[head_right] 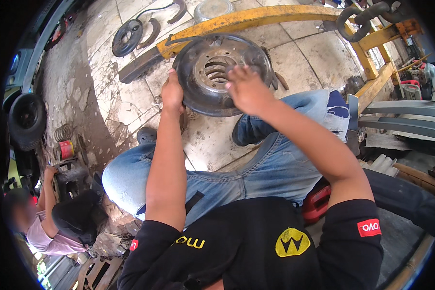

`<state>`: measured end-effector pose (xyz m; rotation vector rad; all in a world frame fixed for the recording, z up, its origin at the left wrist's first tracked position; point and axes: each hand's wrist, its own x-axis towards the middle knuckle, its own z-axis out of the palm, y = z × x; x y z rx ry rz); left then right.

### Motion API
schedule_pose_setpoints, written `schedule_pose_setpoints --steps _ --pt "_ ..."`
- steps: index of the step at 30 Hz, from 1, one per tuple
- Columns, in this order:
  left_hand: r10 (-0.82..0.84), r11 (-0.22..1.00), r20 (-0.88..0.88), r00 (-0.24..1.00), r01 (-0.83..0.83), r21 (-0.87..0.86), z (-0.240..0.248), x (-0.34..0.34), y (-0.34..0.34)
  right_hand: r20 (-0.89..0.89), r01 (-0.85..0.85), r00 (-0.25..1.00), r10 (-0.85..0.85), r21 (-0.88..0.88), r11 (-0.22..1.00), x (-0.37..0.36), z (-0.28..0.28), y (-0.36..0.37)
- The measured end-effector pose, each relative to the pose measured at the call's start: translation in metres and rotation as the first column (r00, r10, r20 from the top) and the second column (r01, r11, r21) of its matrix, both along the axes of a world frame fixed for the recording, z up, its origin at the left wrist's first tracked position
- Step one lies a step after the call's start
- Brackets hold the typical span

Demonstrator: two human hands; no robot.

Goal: The person sits on the floor and repeatedly rubs the inner surface of a brake drum with their hands, rotating it to access different areas. The person also briefly handles a brake shoe and a small metal bowl nearby.

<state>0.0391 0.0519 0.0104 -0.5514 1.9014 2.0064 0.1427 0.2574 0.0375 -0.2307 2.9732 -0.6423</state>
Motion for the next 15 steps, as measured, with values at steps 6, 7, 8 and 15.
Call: schedule_pose_setpoints --steps 6,7,8,15 --pt "-0.003 1.0 0.0 1.0 0.003 0.011 -0.009 -0.003 -0.005 -0.047 -0.069 0.997 0.068 -0.023 0.997 0.009 0.011 -0.011" --pt "0.002 1.0 -0.024 1.0 -0.003 -0.012 -0.015 -0.004 -0.008 0.018 -0.021 1.0 0.021 0.0 1.0 0.009 0.013 -0.013" --pt "0.001 0.999 -0.02 1.0 -0.001 0.033 -0.016 -0.003 -0.009 0.038 -0.122 0.992 0.122 0.004 0.993 0.013 0.017 -0.017" --pt "-0.005 0.999 -0.036 0.999 0.006 0.036 0.001 0.006 -0.002 0.0 -0.355 0.935 0.356 0.079 0.932 -0.003 0.015 -0.019"
